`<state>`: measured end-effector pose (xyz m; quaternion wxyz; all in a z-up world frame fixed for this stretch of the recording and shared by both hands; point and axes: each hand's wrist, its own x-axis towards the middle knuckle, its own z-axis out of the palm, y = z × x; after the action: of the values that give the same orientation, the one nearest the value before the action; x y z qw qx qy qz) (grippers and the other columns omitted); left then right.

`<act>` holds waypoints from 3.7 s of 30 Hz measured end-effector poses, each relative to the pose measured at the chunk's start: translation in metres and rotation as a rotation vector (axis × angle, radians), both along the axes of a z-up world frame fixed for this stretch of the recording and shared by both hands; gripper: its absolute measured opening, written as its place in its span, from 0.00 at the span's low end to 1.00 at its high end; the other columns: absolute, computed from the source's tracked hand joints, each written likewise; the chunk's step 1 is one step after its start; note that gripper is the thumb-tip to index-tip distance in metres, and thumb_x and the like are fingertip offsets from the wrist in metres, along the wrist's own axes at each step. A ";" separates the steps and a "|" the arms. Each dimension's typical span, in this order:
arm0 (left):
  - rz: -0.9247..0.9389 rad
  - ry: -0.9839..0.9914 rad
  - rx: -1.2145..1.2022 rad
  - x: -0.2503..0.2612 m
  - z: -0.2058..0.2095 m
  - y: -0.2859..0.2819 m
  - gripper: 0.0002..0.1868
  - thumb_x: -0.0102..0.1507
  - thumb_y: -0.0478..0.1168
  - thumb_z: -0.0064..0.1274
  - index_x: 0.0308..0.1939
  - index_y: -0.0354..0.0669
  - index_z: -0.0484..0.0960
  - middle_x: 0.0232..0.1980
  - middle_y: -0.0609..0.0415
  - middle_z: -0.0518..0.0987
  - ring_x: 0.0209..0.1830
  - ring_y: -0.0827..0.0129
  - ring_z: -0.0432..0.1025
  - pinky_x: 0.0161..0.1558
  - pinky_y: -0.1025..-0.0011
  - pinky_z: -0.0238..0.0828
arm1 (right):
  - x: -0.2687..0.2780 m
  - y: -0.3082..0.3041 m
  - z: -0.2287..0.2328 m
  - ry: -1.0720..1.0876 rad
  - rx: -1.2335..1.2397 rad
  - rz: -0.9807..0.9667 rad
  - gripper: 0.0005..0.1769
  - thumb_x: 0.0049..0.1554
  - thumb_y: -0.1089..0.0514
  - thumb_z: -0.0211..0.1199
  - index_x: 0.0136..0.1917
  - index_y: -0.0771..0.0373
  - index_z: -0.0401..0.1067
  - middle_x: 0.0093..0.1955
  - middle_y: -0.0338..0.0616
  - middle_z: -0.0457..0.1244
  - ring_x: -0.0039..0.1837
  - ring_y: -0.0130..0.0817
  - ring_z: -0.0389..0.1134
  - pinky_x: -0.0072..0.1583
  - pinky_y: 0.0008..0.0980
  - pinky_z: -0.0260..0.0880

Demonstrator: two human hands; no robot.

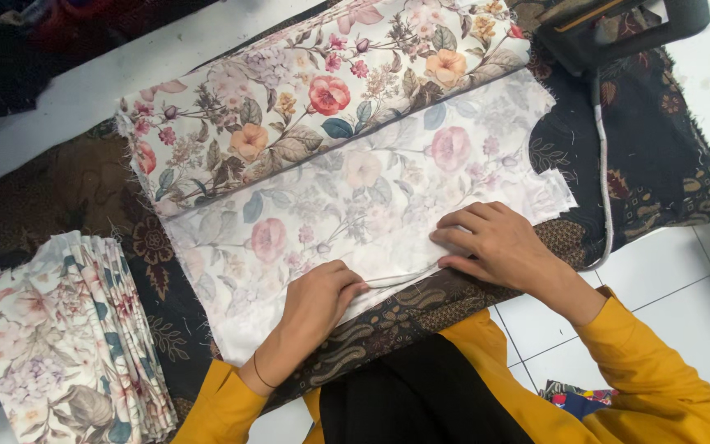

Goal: The person irons a stack of floral-patterned fabric pieces on a table. They repeatedly fold the top edge of the fabric, press it with an iron, and smooth it with their hands. The person handles the fabric and iron throughout the clip.

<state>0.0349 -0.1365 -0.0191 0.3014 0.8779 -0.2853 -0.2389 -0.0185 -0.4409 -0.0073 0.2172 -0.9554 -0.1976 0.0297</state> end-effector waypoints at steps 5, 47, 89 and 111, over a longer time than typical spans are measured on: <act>-0.019 0.078 -0.042 0.008 0.012 0.004 0.10 0.64 0.41 0.53 0.39 0.40 0.88 0.39 0.50 0.82 0.37 0.53 0.77 0.39 0.61 0.73 | 0.001 -0.001 -0.004 -0.030 -0.019 -0.015 0.13 0.54 0.47 0.67 0.50 0.52 0.79 0.53 0.34 0.70 0.54 0.36 0.70 0.54 0.36 0.70; -0.427 -0.492 -0.103 0.018 -0.050 -0.143 0.52 0.60 0.71 0.49 0.78 0.43 0.57 0.82 0.48 0.55 0.83 0.57 0.48 0.78 0.49 0.43 | 0.020 -0.119 -0.028 0.213 0.092 -0.640 0.22 0.55 0.43 0.69 0.45 0.65 0.76 0.35 0.53 0.65 0.40 0.48 0.67 0.43 0.44 0.63; -0.327 -0.023 0.060 0.071 -0.020 -0.001 0.19 0.61 0.52 0.61 0.36 0.37 0.79 0.36 0.43 0.80 0.41 0.46 0.75 0.41 0.52 0.69 | -0.030 -0.033 -0.053 -0.110 -0.139 -0.229 0.37 0.55 0.36 0.60 0.76 0.44 0.65 0.87 0.56 0.44 0.87 0.59 0.42 0.80 0.55 0.47; -0.018 0.302 0.265 0.078 -0.026 0.195 0.26 0.46 0.38 0.71 0.46 0.37 0.80 0.39 0.46 0.83 0.40 0.56 0.78 0.40 0.63 0.73 | -0.061 -0.077 -0.128 -0.190 -0.391 -0.197 0.33 0.64 0.38 0.60 0.76 0.54 0.66 0.81 0.63 0.51 0.85 0.56 0.49 0.81 0.44 0.52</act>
<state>0.1127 0.0587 -0.0453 0.2207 0.8615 -0.2108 -0.4058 -0.0794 -0.5181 -0.1351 0.0102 -0.9925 -0.1134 -0.0441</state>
